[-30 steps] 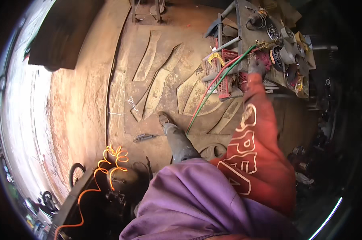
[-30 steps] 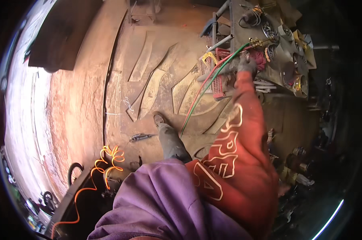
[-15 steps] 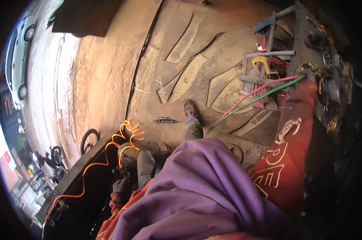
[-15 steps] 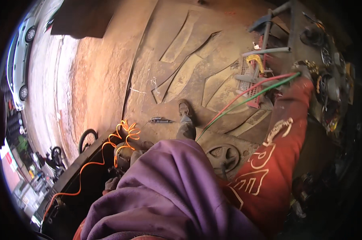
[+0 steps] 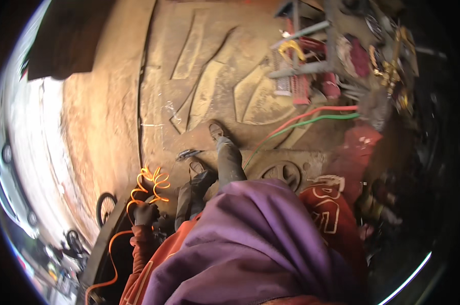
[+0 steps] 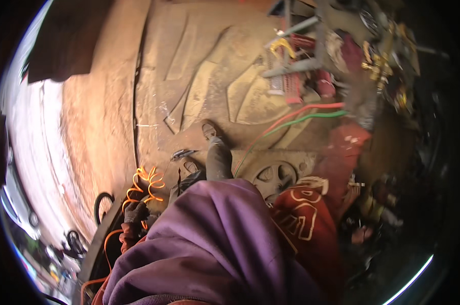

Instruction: The person uses a wrench to adjust a gas cylinder and then uses a welding torch to join metal parts of a chair frame.

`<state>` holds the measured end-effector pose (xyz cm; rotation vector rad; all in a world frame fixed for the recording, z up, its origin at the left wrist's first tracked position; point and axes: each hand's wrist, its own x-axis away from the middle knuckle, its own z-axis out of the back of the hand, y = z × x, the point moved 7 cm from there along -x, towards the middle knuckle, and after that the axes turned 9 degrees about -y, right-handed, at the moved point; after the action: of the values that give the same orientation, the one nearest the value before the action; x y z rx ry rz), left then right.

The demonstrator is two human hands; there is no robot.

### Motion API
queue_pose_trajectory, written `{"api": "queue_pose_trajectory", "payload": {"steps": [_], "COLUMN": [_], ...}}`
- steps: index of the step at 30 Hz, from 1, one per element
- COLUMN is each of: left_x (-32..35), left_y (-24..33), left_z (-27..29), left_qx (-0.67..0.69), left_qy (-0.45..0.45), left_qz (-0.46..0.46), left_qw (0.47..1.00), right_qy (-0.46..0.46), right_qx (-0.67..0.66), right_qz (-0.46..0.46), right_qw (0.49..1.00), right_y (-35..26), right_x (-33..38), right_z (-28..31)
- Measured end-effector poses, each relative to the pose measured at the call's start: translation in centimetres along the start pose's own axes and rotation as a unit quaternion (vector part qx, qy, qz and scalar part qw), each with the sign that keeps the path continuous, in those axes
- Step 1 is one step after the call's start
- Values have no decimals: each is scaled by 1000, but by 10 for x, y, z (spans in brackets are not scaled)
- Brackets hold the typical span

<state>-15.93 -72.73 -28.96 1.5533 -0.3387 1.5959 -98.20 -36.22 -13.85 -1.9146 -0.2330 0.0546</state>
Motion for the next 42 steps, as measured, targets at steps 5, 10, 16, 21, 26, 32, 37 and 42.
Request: {"api": "queue_pose_trajectory", "payload": {"steps": [5, 10, 16, 21, 26, 32, 37, 42], "left_x": [-48, -12, -16, -83, -102, -188, -242, -263], "left_y": [147, 283, 333, 288, 256, 247, 285, 313], "left_z": [-115, -233, -289, -296, -285, -280, -268, -252], "left_qx": [-231, -202, -11, 100, 161, 191, 100, 91], "left_qy": [-159, -210, -258, -303, -197, -183, -63, -131], "left_qz": [-231, -431, -430, -268, -238, -255, -359, -417], "left_qw": [932, 854, 865, 909, 937, 930, 926, 895], "right_qy": [2, -238, -168, -44, -348, -356, -417, -589], "right_qx": [-59, -95, -163, -159, -133, 31, -5, 235], "right_qz": [-126, -225, -317, -401, -515, -546, -359, -117], "right_qw": [990, 940, 919, 901, 772, 757, 835, 764], "right_y": [-5, 120, 240, 322, 381, 446, 528, 582], "right_x": [152, 198, 258, 328, 334, 294, 248, 229], "right_z": [-128, -194, -201, -194, -162, -196, -214, -238]}}
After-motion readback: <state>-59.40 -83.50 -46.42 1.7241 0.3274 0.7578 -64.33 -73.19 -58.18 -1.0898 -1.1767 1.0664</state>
